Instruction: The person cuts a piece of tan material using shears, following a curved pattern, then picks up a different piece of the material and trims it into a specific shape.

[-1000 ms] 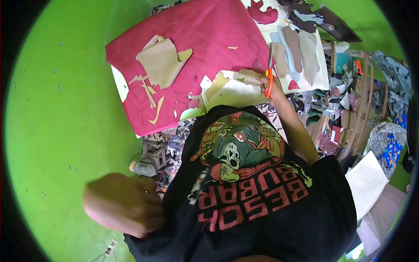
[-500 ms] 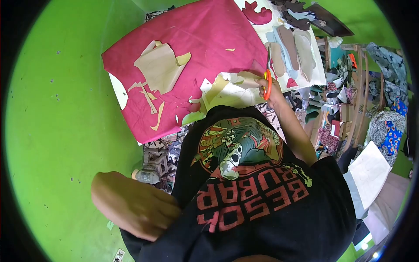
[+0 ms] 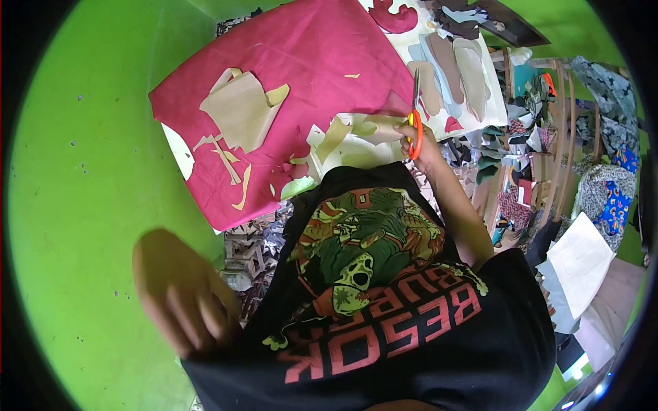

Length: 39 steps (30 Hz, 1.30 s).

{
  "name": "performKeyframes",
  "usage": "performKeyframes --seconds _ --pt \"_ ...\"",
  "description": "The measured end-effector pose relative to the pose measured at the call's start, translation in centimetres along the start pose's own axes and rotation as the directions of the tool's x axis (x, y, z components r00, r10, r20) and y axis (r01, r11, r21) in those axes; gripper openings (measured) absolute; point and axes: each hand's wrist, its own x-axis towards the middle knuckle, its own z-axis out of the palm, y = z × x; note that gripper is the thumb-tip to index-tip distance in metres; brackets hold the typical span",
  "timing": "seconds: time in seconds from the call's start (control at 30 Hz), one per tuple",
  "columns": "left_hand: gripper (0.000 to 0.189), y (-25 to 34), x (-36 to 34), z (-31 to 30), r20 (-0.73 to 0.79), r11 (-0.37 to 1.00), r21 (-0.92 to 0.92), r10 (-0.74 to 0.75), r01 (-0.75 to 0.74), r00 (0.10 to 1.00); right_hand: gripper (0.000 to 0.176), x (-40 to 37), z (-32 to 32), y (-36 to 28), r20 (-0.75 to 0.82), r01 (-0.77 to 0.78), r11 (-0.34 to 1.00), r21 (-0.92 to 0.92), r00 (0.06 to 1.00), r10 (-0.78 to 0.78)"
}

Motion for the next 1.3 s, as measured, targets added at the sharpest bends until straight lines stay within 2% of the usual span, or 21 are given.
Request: performKeyframes --seconds 0.03,0.07,0.1,0.17,0.3,0.33,0.4,0.43,0.5,0.53,0.6,0.77,0.83,0.87,0.93,0.97,1.03,1.07,1.17,1.23,1.3 --pt "0.014 -0.6 -1.2 -0.7 0.015 0.989 -0.113 -0.096 0.097 0.995 0.025 0.1 0.2 -0.3 0.02 0.01 1.0 0.012 1.0 -0.01" --pt "0.019 -1.0 -2.3 -0.9 -0.094 0.92 -0.158 -0.375 0.358 0.922 0.025 0.3 0.3 -0.7 0.025 0.009 1.0 0.016 1.0 -0.009" --pt "0.024 -1.7 -3.4 -1.0 -0.181 0.781 -0.229 -0.621 0.582 0.763 0.025 0.4 0.4 -1.1 0.041 0.018 1.0 0.013 0.999 -0.019" --pt "0.032 -4.6 -6.3 0.2 -0.342 0.474 -0.325 -0.866 0.818 0.366 0.025 0.7 0.1 -1.5 0.057 0.021 1.0 0.01 0.998 -0.021" --pt "0.028 -13.4 -7.1 2.6 -0.117 -0.054 -0.486 -0.985 0.873 -0.126 0.025 2.0 -0.1 -2.8 0.088 0.02 1.0 -0.012 0.996 -0.019" --pt "0.028 -15.4 -7.8 3.9 -0.115 -0.057 -0.493 -0.985 0.868 -0.13 0.023 2.0 -0.1 -3.0 0.084 0.031 0.999 -0.027 0.996 -0.029" --pt "0.035 -18.5 -8.7 6.0 -0.361 0.221 -0.512 -0.932 0.83 0.025 0.022 1.9 0.3 -3.6 0.073 0.049 0.999 -0.022 0.996 -0.047" --pt "0.03 -19.3 -8.2 7.0 -0.442 0.293 -0.614 -0.897 0.733 -0.011 0.021 1.8 0.2 -3.9 0.047 0.069 0.997 -0.02 0.997 -0.068" --pt "0.021 -20.3 -8.8 6.8 -0.534 0.421 -0.495 -0.837 0.76 0.115 0.021 1.6 -0.6 -3.5 0.071 0.078 0.997 -0.016 0.995 -0.076" --pt "0.021 -20.6 -9.0 6.4 -0.541 0.426 -0.499 -0.834 0.754 0.114 0.021 1.6 -0.4 -3.9 0.085 0.081 0.996 -0.03 0.993 -0.079" --pt "0.03 -20.4 -9.5 6.1 -0.523 0.31 -0.561 -0.851 0.768 -0.039 0.022 1.4 0.6 -4.3 0.101 0.077 0.996 -0.046 0.992 -0.072" --pt "0.026 -22.4 -11.9 7.6 -0.64 0.423 -0.586 -0.764 0.691 -0.075 0.022 0.2 2.2 -3.7 0.118 0.066 0.997 -0.032 0.991 -0.062" --pt "0.025 -23.7 -11.4 6.8 -0.784 0.676 -0.597 -0.605 0.432 -0.138 0.021 -0.6 3.2 -3.8 0.195 0.034 0.999 0.01 0.98 -0.035" --pt "0.025 -24.3 -10.8 6.7 -0.788 0.679 -0.595 -0.597 0.43 -0.149 0.022 -1.2 3.8 -3.9 0.215 0.021 1.0 0.021 0.976 -0.025" --pt "0.049 -25.4 -9.2 5.6 -0.932 0.653 -0.36 -0.216 0.666 -0.293 0.022 -2.1 5.0 -4.1 0.255 0.03 1.0 -0.005 0.967 -0.028" --pt "0.049 -25.5 -9.3 5.3 -0.932 0.652 -0.358 -0.214 0.668 -0.291 0.022 -2.6 5.3 -3.9 0.278 0.039 0.999 -0.028 0.96 -0.029" --pt "0.057 -26.0 -9.7 4.0 -0.966 0.513 -0.197 -0.247 0.836 -0.077 0.022 -3.6 6.4 -3.6 0.295 0.069 0.997 -0.02 0.954 -0.06" --pt "0.053 -28.9 -11.9 3.9 -0.968 0.578 -0.231 -0.213 0.783 -0.129 0.022 -3.9 6.9 -3.6 0.314 0.099 0.995 -0.01 0.945 -0.09" --pt "0.048 -27.8 -9.8 1.6 -0.921 0.619 -0.32 -0.382 0.717 -0.081 0.022 -3.5 7.0 -1.8 0.372 0.164 0.983 -0.078 0.92 -0.124" --pt "0.043 -28.6 -9.0 1.5 -0.934 0.702 -0.316 -0.35 0.639 -0.078 0.023 -4.2 7.3 -1.7 0.353 0.2 0.97 -0.142 0.925 -0.139" --pt "0.038 -29.3 -8.6 1.9 -0.96 0.896 -0.279 -0.26 0.345 -0.101 0.024 -4.8 7.6 -1.6 0.342 0.318 0.918 -0.237 0.912 -0.227"
